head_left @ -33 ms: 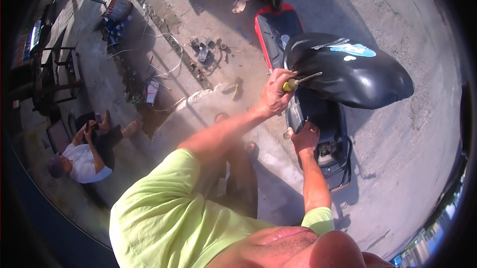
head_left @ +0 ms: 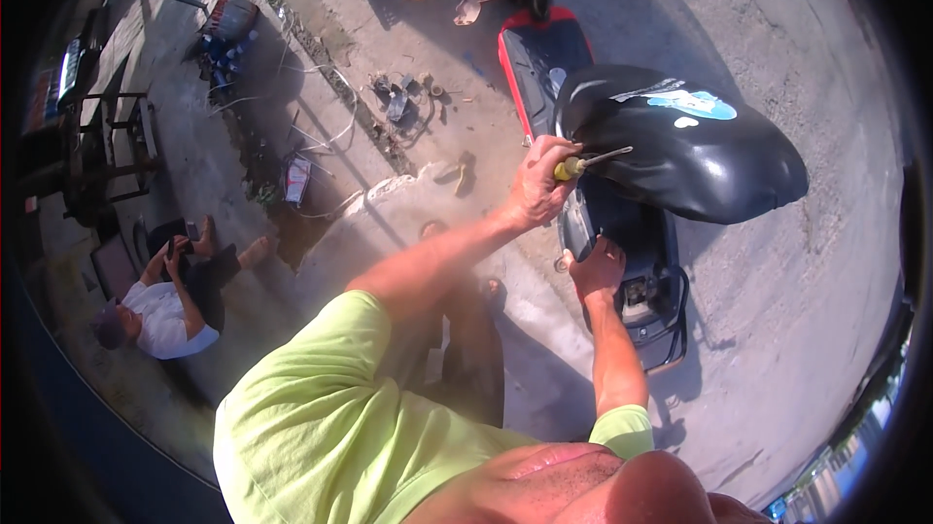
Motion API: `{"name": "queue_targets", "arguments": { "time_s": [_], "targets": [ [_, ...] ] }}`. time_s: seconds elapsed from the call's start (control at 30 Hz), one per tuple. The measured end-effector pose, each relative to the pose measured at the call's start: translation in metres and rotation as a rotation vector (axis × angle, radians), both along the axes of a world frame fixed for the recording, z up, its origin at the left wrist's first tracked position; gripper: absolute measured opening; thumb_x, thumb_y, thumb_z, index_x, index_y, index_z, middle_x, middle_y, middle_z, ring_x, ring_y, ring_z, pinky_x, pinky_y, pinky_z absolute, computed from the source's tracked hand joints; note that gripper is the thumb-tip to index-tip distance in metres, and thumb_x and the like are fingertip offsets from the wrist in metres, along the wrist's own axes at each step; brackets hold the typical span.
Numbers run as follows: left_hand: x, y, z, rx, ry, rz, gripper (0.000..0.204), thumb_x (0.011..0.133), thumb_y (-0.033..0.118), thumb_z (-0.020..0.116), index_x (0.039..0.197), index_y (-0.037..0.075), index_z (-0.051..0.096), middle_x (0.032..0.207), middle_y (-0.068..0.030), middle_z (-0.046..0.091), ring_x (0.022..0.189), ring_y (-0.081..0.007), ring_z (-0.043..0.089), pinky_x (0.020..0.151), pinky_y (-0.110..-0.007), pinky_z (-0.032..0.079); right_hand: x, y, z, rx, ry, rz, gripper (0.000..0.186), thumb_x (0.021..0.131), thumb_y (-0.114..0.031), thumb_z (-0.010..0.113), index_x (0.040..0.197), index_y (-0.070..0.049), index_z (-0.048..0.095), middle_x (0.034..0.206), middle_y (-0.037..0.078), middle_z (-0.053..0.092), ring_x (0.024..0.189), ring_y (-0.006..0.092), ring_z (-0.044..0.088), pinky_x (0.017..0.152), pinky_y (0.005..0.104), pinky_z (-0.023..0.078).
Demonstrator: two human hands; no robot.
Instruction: The person uses a screwdriver to loosen and tighten screws on the interior of a scooter's storage compartment, and then handles several small components and wires within the compartment before closing the seat.
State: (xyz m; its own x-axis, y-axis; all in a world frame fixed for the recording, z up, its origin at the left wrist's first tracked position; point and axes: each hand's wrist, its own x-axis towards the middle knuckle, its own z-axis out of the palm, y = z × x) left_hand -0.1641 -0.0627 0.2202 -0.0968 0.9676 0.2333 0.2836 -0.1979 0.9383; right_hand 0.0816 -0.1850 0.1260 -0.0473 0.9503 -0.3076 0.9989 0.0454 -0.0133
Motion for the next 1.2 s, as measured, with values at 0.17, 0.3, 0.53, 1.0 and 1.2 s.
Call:
{"name": "queue_targets", "arguments": {
  "time_s": [0.17,0.3,0.53,1.0,1.2],
  "targets": [
    [0.001,-0.015,-0.005,-0.001,0.048,-0.058,0.042,0.083,0.0,0.08,0.122,0.006,0.067,0.122,-0.0141,0.065,0.111,-0.0384,0.068,0.09,-0.044,0.057,-0.003,0.002,0.01,-0.095,0.006,-0.042,0.093,0.082,-0.062,0.08,0.144,0.002,0.056,0.139,0.026,0.067,0.136,0.0385,0.061,0.12,0.0509,0.043],
    [0.007,-0.027,-0.01,0.008,0.08,-0.075,0.039,0.083,0.003,0.083,0.119,0.007,0.069,0.119,-0.0149,0.065,0.109,-0.0376,0.068,0.087,-0.043,0.058,-0.017,0.011,0.032,-0.24,0.028,-0.149,0.097,0.083,-0.061,0.082,0.151,0.003,0.052,0.147,0.028,0.063,0.139,0.0424,0.057,0.122,0.052,0.039],
    [0.009,-0.032,-0.018,0.106,0.128,-0.127,0.039,0.082,0.004,0.084,0.119,0.006,0.068,0.119,-0.016,0.065,0.104,-0.0407,0.067,0.086,-0.047,0.057,-0.019,0.02,0.045,-0.296,0.062,-0.137,0.104,0.085,-0.06,0.081,0.16,0.001,0.044,0.154,0.029,0.058,0.142,0.0442,0.057,0.12,0.0517,0.044],
    [0.015,-0.06,-0.034,-0.211,0.198,-0.395,0.036,0.085,0.006,0.079,0.12,0.007,0.071,0.134,-0.0173,0.06,0.127,-0.0403,0.062,0.103,-0.049,0.056,-0.023,0.019,0.02,-0.019,0.05,-0.097,0.089,0.085,-0.06,0.08,0.151,-0.004,0.056,0.145,0.027,0.064,0.13,0.0435,0.064,0.112,0.0501,0.051],
    [0.001,-0.068,-0.03,-0.182,0.182,-0.396,0.037,0.087,0.005,0.077,0.122,0.008,0.069,0.136,-0.0155,0.06,0.127,-0.0401,0.062,0.102,-0.049,0.056,-0.02,0.001,0.009,0.079,0.043,-0.067,0.083,0.085,-0.059,0.08,0.146,-0.005,0.061,0.14,0.026,0.068,0.124,0.0436,0.067,0.108,0.0494,0.053]
  ]
}}
